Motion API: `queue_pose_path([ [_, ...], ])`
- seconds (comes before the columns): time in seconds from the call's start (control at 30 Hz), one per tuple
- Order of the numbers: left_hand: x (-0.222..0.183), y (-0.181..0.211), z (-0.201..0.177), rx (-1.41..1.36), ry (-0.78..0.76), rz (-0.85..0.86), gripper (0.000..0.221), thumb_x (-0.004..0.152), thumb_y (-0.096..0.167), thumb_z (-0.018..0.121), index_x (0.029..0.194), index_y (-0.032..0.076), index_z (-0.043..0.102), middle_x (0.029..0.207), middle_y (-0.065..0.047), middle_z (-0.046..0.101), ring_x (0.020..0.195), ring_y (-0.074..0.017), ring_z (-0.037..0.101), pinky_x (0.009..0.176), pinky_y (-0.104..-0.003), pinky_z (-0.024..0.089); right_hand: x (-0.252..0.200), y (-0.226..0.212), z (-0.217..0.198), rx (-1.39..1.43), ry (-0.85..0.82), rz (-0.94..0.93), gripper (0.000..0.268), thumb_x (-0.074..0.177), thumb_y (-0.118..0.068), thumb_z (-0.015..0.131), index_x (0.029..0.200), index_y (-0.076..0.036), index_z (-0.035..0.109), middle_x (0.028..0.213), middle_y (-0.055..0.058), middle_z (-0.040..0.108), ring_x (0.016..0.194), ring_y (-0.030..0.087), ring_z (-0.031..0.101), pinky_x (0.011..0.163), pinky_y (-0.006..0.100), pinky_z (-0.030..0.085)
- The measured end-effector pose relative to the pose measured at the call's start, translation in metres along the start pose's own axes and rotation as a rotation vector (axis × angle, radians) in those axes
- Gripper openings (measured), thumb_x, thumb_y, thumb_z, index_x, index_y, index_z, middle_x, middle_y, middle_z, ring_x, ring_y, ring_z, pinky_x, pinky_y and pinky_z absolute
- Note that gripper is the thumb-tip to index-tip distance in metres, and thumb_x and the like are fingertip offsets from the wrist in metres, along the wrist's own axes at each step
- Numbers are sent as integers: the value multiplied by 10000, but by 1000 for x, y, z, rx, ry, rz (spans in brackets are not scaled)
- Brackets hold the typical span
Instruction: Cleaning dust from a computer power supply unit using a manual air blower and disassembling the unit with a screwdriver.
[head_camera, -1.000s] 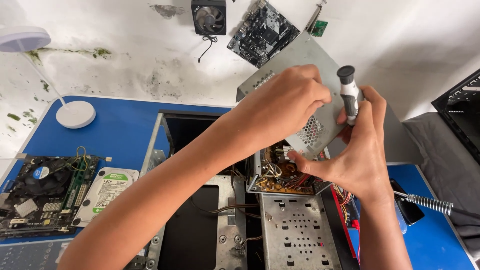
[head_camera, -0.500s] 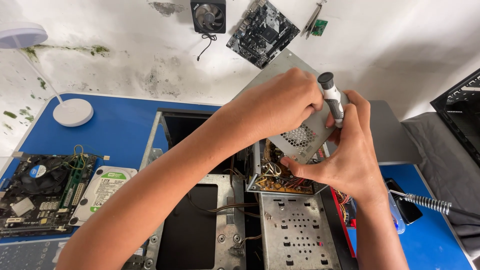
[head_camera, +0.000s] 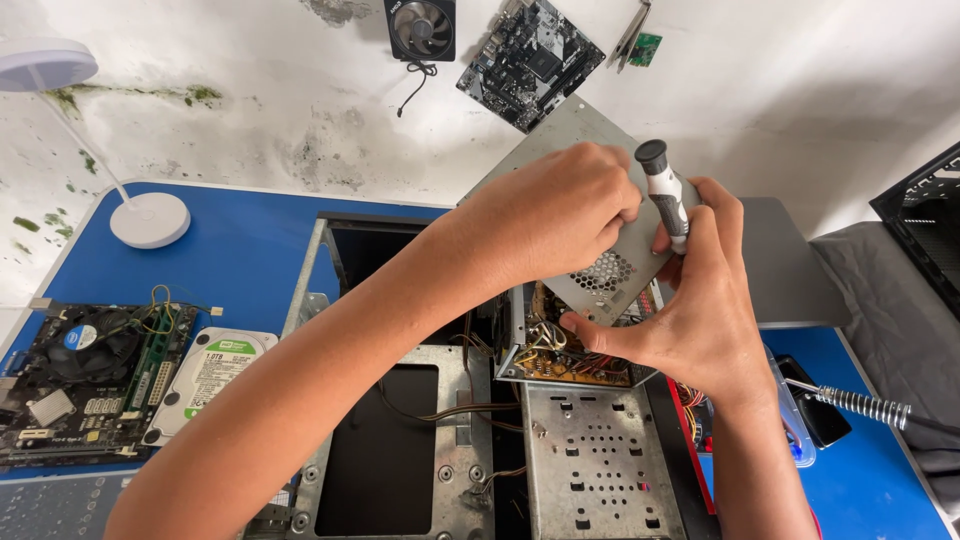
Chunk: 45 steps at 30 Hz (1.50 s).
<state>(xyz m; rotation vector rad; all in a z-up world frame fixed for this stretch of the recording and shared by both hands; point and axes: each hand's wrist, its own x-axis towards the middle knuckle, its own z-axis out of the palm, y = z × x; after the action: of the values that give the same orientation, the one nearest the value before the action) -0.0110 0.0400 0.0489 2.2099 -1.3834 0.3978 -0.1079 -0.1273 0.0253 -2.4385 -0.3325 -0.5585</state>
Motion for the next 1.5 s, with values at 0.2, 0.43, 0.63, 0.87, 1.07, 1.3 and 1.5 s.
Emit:
queue_pose_path([
  [0.2, 5, 8, -11, -19, -122, -235, 158, 808, 39, 588, 691, 83, 685, 700, -87, 685, 574, -251, 638, 508, -388, 480, 0, -2, 3, -31, 3, -18, 982, 470, -436, 1000, 1171, 39, 502, 1361, 131, 345, 840, 210, 433, 610, 309, 510],
  [0.43, 12, 8, -13, -82, -150, -316, 241, 856, 10, 568, 647, 92, 655, 680, -59, 668, 545, -221, 604, 479, -367, 452, -2, -1, 2, -43, 5, -15, 900, 505, -433, 989, 1082, 17, 467, 1361, 129, 357, 809, 216, 439, 608, 324, 501],
  [0.63, 12, 3, -6, -49, -106, -253, 248, 825, -43, 592, 697, 141, 699, 776, -88, 685, 536, -219, 655, 478, -361, 504, -2, 1, 4, -25, 14, -40, 872, 492, -444, 996, 985, -6, 426, 1390, 142, 358, 790, 221, 450, 567, 330, 483],
  [0.87, -12, 17, -9, 55, -161, -142, 265, 925, -16, 514, 729, 75, 669, 842, -104, 590, 589, -220, 563, 502, -380, 455, 0, 2, 2, -11, 10, -19, 845, 479, -403, 995, 971, 10, 446, 1401, 164, 358, 799, 218, 453, 560, 321, 495],
  [1.07, -36, 23, -4, 199, 203, -146, 233, 990, 262, 618, 1060, 44, 663, 1013, -108, 629, 928, -253, 633, 722, -380, 591, 3, 6, 2, 24, 65, 29, 802, 476, -310, 995, 957, -25, 420, 1337, 145, 376, 729, 169, 381, 532, 282, 439],
  [1.3, -64, 44, -21, -298, 264, -633, 741, 1022, 457, 638, 405, 173, 343, 341, 72, 301, 318, -64, 288, 421, -239, 255, 6, -3, -7, 11, 90, 92, 785, 549, -420, 949, 977, -22, 425, 1330, 127, 408, 974, 198, 445, 571, 289, 493],
  [1.5, -43, 56, -22, -1001, 154, -865, 517, 839, 480, 550, 1185, 102, 623, 942, -27, 691, 798, -125, 677, 673, -248, 596, 1, -11, -12, -74, 139, 79, 832, 564, -424, 948, 1059, 2, 431, 1312, 148, 390, 1037, 228, 421, 578, 321, 499],
])
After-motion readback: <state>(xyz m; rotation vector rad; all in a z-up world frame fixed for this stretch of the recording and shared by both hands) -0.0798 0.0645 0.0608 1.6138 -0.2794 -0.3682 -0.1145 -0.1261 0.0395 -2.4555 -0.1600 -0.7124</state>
